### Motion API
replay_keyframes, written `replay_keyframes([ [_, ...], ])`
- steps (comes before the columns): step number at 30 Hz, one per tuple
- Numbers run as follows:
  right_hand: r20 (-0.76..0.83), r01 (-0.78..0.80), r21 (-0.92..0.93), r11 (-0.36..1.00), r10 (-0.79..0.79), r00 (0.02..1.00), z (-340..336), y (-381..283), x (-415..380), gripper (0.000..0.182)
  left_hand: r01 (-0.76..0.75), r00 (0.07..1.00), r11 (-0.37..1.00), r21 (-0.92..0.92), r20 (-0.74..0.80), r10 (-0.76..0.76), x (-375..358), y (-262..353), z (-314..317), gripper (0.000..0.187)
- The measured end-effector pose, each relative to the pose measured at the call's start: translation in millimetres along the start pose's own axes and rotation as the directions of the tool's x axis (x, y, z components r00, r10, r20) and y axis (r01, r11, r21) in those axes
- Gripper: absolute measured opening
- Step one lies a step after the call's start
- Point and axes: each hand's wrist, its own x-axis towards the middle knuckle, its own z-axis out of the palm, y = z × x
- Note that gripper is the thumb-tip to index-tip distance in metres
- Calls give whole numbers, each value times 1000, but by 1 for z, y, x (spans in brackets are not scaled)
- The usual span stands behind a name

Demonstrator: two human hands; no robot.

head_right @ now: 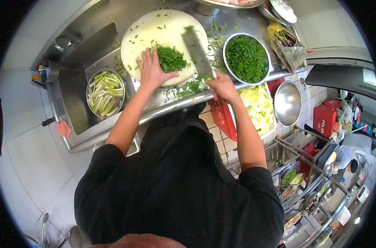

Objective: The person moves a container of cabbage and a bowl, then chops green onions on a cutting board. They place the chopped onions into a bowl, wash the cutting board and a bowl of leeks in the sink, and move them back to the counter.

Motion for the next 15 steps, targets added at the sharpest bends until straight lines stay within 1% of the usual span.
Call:
replay_keyframes([
  [1, 67, -63, 278, 958, 46, 997, -7, 13, -5, 15, -5, 1000, 1000, -14, -1, 5, 8, 0, 1, 144],
  [2, 78, -101, 341, 935, 78, 994, -4, 26, -6, 15, -50, 998, 998, -37, -37, 48, 14, 1, 3, 139],
  [4, 109, -175, 458, 871, 140, 984, 1, 37, -11, 16, -99, 995, 994, -47, -29, 98, 22, 10, 5, 134],
  [5, 136, -162, 522, 838, 106, 985, 9, 43, -9, 17, -122, 992, 991, -52, -24, 121, 26, 15, 7, 131],
  [6, 144, -180, 523, 833, 122, 982, 21, 37, -7, 18, -136, 987, 982, -133, -102, 123, 27, 19, 14, 119],
  [7, 151, -198, 528, 826, 138, 979, 36, 31, -5, 18, -110, 987, 981, -161, -132, 89, 25, 23, 19, 112],
  [9, 222, -265, 451, 852, 181, 958, 65, 17, 2, 20, -80, 981, 972, -221, -191, 37, 26, 36, 32, 100],
  [10, 262, -261, 452, 853, 153, 953, 79, 18, 10, 20, -31, 955, 944, -327, -289, -69, 25, 39, 44, 77],
  [11, 296, -255, 455, 853, 126, 947, 90, 21, 16, 21, 14, 924, 894, -448, -336, -183, 23, 43, 46, 59],
  [12, 285, -208, 452, 868, 81, 955, 93, 14, 14, 22, 30, 897, 859, -511, -365, -248, 25, 39, 54, 50],
  [13, 272, -161, 444, 881, 38, 962, 91, 9, 9, 23, -10, 881, 837, -547, -401, -251, 28, 38, 53, 45],
  [15, 247, -99, 459, 883, -20, 969, 80, 15, 0, 24, -38, 880, 797, -602, -398, -259, 29, 63, 45, 44],
])
